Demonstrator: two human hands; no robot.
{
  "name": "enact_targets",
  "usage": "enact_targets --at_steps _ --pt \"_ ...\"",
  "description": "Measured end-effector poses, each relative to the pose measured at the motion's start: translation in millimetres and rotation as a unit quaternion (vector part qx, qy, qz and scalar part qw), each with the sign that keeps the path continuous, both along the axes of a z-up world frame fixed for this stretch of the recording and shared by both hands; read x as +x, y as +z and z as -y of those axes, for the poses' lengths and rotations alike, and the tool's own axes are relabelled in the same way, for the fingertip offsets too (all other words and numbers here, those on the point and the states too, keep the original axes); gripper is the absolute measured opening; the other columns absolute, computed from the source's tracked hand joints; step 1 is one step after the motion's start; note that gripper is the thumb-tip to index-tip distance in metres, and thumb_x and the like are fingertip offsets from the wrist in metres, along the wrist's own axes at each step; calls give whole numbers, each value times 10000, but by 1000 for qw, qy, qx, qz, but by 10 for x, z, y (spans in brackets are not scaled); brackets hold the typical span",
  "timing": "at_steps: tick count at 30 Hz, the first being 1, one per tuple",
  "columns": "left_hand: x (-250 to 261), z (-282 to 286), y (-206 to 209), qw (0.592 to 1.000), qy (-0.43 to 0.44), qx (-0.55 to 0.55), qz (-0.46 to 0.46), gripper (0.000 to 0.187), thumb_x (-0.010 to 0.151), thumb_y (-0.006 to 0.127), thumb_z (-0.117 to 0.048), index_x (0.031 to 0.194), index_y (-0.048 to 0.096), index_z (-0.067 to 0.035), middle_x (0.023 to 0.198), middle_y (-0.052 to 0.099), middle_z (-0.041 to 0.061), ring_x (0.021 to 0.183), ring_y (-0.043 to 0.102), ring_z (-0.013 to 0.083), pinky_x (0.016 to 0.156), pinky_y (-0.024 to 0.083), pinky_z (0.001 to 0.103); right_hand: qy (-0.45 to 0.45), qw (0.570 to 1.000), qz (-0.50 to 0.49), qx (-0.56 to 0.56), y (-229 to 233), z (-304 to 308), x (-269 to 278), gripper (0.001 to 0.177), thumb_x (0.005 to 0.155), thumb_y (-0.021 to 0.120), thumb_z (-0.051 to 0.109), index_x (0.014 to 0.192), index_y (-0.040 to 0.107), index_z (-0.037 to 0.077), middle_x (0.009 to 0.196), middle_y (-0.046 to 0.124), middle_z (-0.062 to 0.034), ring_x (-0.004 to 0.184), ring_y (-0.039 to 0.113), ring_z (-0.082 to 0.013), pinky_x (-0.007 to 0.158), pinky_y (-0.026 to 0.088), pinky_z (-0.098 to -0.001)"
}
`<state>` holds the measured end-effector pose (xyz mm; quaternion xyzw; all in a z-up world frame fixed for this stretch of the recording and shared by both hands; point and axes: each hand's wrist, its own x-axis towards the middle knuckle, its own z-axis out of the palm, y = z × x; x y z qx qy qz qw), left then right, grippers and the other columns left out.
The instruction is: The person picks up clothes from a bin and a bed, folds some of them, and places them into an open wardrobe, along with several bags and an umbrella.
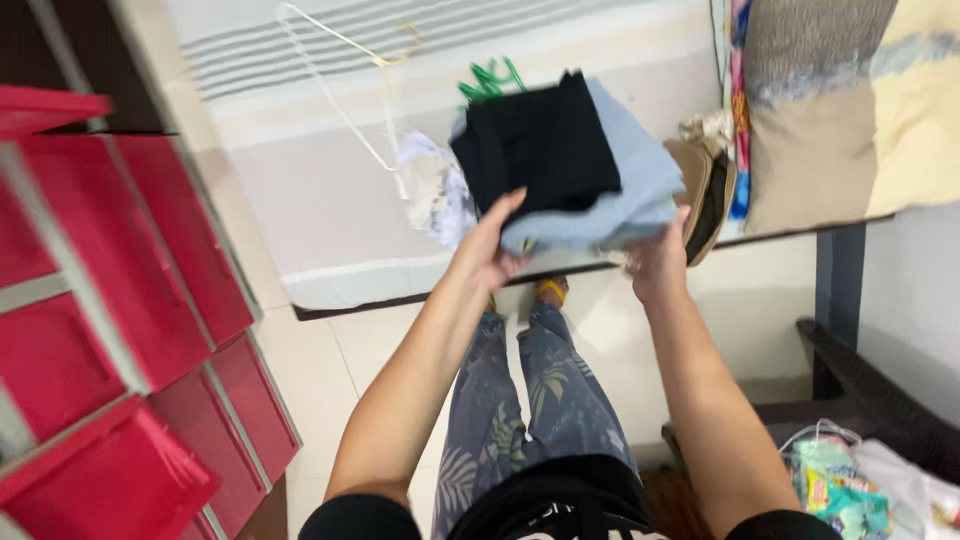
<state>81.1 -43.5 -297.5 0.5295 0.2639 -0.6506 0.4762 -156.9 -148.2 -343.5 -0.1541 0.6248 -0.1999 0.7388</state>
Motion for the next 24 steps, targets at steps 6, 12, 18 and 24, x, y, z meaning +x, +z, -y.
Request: enact_targets --at_steps 6,12,18,24 --pt "63 -1371 1428 992 -22 -119 -14 612 832 837 -403 1259 631 -16 1079 719 88 927 707 204 813 585 359 230 932 281 -23 789 -5 265 1003 881 401 846 1620 337 170 1627 417 -39 1495 390 -281 1220 353 -420" --pt "151 -2696 2299 977 -136 -13 166 834 741 836 -430 1372 595 59 1178 716 195 1026 693 267 842 545 370 413 861 288 69 1305 -364 980 1006 816 622 693 1585 346 106 1538 502 -142 1361 541 -292 1110 447 -489" --pt "290 -3935 2559 932 -44 -76 352 1016 765 828 -490 1510 374 30 1461 561 194 1377 531 276 1132 414 378 577 764 226 -181 2512 -1536 2208 1057 697 868 243 1572 299 81 1415 567 -135 1292 560 -251 1073 477 -446" --pt "968 -5289 2394 884 314 -201 281 878 922 573 -636 1556 401 -53 1547 515 121 1408 497 267 1151 423 426 614 660 270 -339 3061 -2757 3329 1064 671 893 200 1558 319 72 1421 553 -115 1305 536 -222 1119 433 -392"
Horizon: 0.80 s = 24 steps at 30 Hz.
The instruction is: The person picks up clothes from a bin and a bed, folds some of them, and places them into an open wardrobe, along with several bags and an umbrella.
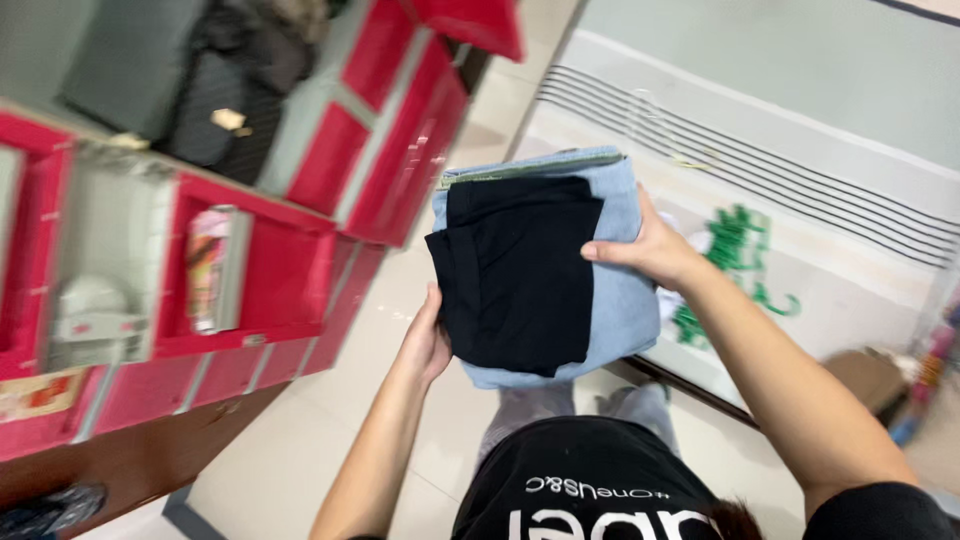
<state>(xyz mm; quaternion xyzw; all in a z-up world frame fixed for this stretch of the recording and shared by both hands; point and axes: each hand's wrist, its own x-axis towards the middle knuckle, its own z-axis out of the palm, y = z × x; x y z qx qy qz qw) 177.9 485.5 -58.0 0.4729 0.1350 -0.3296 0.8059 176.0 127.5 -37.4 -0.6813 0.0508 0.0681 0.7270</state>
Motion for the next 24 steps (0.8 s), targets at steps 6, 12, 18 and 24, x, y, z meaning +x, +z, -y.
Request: enact_targets --at_steps 6,12,18,24 --pt "827 -1176 164 997 62 -36 12 869 912 611 -614 1521 452 -15 1501 552 176 1342 566 285 1111 472 399 45 998 13 -51 366 -1480 1005 1022 695 890 318 1525 352 58 1385 592 -154 1292 561 -247 1103 434 -388" --pt "1195 -1949 642 977 92 159 112 923 824 710 -588 1512 467 -22 1506 562 171 1355 566 261 1115 449 368 82 955 26 -285 965 -2545 1666 1054 702 816 552 1518 367 59 1263 668 -225 1192 655 -310 1035 493 -410" --pt "1650 -2464 1015 972 188 -109 91 907 848 655 -635 1502 467 -37 1453 613 136 1296 624 262 1071 492 395 104 957 91 -253 1238 -3054 2343 1064 720 809 499 1547 316 47 1315 645 -226 1225 643 -320 1036 484 -404" --pt "2165 -2629 1130 977 153 27 145 694 864 766 -388 1425 559 -36 1333 671 123 1164 683 227 988 555 359 140 954 103 -245 1348 -3542 2948 1134 676 806 531 1543 258 47 1304 652 -237 1211 660 -333 1023 499 -403"
